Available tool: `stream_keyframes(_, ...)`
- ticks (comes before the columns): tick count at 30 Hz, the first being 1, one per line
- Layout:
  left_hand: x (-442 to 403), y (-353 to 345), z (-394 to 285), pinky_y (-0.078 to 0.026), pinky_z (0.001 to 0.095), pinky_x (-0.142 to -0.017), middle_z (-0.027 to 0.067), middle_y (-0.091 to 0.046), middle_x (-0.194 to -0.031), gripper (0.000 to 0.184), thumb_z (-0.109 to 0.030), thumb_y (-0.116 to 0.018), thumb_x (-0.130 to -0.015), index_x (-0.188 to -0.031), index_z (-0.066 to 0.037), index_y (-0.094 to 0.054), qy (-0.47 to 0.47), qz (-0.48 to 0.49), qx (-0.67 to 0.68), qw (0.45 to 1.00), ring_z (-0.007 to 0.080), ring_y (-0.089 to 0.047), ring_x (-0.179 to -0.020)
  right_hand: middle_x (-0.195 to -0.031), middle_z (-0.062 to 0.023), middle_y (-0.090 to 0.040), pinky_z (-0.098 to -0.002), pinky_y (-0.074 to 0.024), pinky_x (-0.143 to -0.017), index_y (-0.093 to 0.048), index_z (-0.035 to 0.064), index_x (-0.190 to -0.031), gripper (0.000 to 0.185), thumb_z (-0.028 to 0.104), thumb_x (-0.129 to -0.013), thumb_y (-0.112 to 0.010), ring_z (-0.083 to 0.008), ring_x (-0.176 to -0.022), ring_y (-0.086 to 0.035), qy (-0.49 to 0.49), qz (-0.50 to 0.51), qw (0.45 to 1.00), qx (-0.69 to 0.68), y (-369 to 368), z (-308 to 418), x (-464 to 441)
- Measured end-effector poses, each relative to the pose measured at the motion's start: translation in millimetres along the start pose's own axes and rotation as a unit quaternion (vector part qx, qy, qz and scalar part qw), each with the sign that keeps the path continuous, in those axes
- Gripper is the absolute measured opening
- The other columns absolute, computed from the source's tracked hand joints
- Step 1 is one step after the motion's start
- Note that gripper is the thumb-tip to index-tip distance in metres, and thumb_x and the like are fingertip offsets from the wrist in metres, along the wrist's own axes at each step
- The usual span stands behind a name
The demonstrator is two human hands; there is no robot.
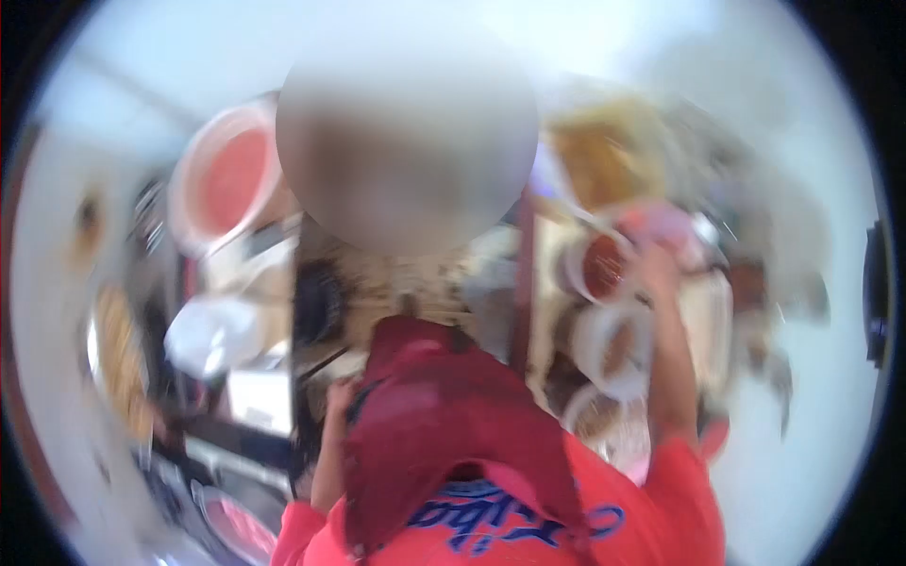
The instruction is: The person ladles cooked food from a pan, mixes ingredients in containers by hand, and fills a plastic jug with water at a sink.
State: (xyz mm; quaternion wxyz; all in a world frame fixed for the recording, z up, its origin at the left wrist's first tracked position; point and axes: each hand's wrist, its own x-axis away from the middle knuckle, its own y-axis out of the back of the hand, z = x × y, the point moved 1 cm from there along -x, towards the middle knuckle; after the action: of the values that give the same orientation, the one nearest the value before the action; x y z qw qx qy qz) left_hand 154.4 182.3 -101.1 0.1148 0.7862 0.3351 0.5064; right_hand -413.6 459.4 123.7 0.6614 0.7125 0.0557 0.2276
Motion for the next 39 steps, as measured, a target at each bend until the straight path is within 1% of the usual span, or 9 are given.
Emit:
stream_keyframes(4,3.0,-15.8,31.2,-0.045,0.0307,-0.050,0.0070,-0.060,-0.071,0.020,-0.015,-0.053,-0.079,-0.091,-0.002,-0.063,0.096,-0.046,0.286,0.952,0.0165,-0.057,-0.059,-0.084,-0.0220,-0.063,-0.0439,-0.0452,-0.071,-0.062,-0.0031,-0.094,0.028,0.023,-0.085,-0.056,-0.0369,-0.076,-0.060,0.167,-0.118,0.971,-0.126,10.9,7.1,24.3)
stream_keyframes(8,26.2,-8.9,31.2,-0.046,0.0293,-0.050,0.0090,-0.062,-0.074,0.021,-0.015,-0.055,-0.079,-0.092,0.001,-0.062,0.109,-0.090,0.283,0.949,0.0161,-0.059,-0.060,-0.079,-0.0023,-0.059,-0.0268,-0.0442,-0.068,-0.060,-0.0011,-0.094,0.019,0.016,-0.086,-0.056,-0.0095,-0.073,-0.052,0.177,0.083,0.907,-0.373,29.5,134.0,86.3)
stream_keyframes(16,87.4,10.9,52.8,-0.049,0.0326,-0.060,0.0071,-0.062,-0.077,0.025,-0.018,-0.057,-0.082,-0.097,0.001,-0.059,0.132,-0.175,0.413,0.884,0.0175,-0.059,-0.067,-0.086,-0.0192,-0.061,-0.0392,-0.0464,-0.072,-0.061,-0.0005,-0.097,0.029,0.021,-0.078,-0.064,-0.0341,-0.080,-0.059,0.482,0.305,0.815,-0.104,2.2,264.6,148.7)
stream_keyframes(22,136.8,171.1,11.3,-0.045,0.0449,-0.088,0.0160,-0.059,-0.102,0.055,-0.048,-0.047,-0.087,-0.113,0.001,-0.048,-0.169,-0.171,0.887,0.395,0.0305,-0.057,-0.098,-0.083,-0.0206,-0.061,-0.0407,-0.0463,-0.072,-0.061,-0.0005,-0.093,0.025,0.020,-0.078,-0.063,-0.0358,-0.080,-0.060,0.467,0.245,0.849,-0.029,2.6,297.5,131.1)
stream_keyframes(27,149.8,334.5,-3.1,-0.039,0.0514,-0.094,0.0279,-0.053,-0.109,0.063,-0.049,-0.041,-0.088,-0.112,0.010,-0.043,-0.348,-0.083,0.881,0.310,0.0398,-0.050,-0.108,-0.089,-0.0236,-0.061,-0.0419,-0.0459,-0.075,-0.060,-0.0022,-0.087,0.024,0.020,-0.079,-0.061,-0.0384,-0.086,-0.058,0.517,0.192,0.834,0.032,-6.5,361.0,146.7)
stream_keyframes(28,151.0,354.2,-7.2,-0.050,0.0376,-0.073,0.0177,-0.057,-0.089,0.045,-0.035,-0.044,-0.091,-0.104,0.008,-0.045,-0.283,-0.143,0.871,0.374,0.0272,-0.059,-0.079,-0.088,-0.0236,-0.061,-0.0417,-0.0458,-0.075,-0.060,-0.0021,-0.089,0.024,0.020,-0.078,-0.062,-0.0387,-0.086,-0.058,0.521,0.204,0.829,0.009,-10.6,376.3,155.2)
stream_keyframes(31,150.6,372.5,-4.1,-0.027,0.0186,-0.040,-0.0026,-0.038,-0.064,0.011,-0.011,-0.044,-0.092,-0.088,-0.001,-0.044,-0.245,-0.070,0.914,0.317,0.0039,-0.030,-0.045,-0.086,-0.0233,-0.060,-0.0413,-0.0459,-0.075,-0.060,-0.0023,-0.092,0.027,0.021,-0.079,-0.062,-0.0387,-0.086,-0.058,0.499,0.238,0.832,-0.048,-17.1,415.1,182.1)
stream_keyframes(37,150.8,351.8,23.8,-0.041,0.0218,-0.048,0.0023,-0.045,-0.073,0.024,-0.013,-0.045,-0.093,-0.111,0.003,-0.048,-0.222,-0.107,0.887,0.391,0.0077,-0.043,-0.056,-0.104,-0.0205,-0.055,-0.0399,-0.0453,-0.080,-0.054,-0.0021,-0.106,0.038,0.019,-0.076,-0.065,-0.0356,-0.092,-0.056,0.460,0.246,0.795,-0.311,-52.8,500.7,251.6)
stream_keyframes(39,149.8,347.7,27.0,-0.044,0.0228,-0.051,0.0046,-0.049,-0.078,0.029,-0.017,-0.046,-0.092,-0.115,0.001,-0.047,-0.210,-0.126,0.877,0.414,0.0103,-0.047,-0.060,-0.113,-0.0196,-0.051,-0.0412,-0.0382,-0.091,-0.049,-0.0008,-0.116,0.051,0.018,-0.072,-0.069,-0.0354,-0.108,-0.047,0.585,0.046,0.762,-0.273,-52.0,549.0,276.2)
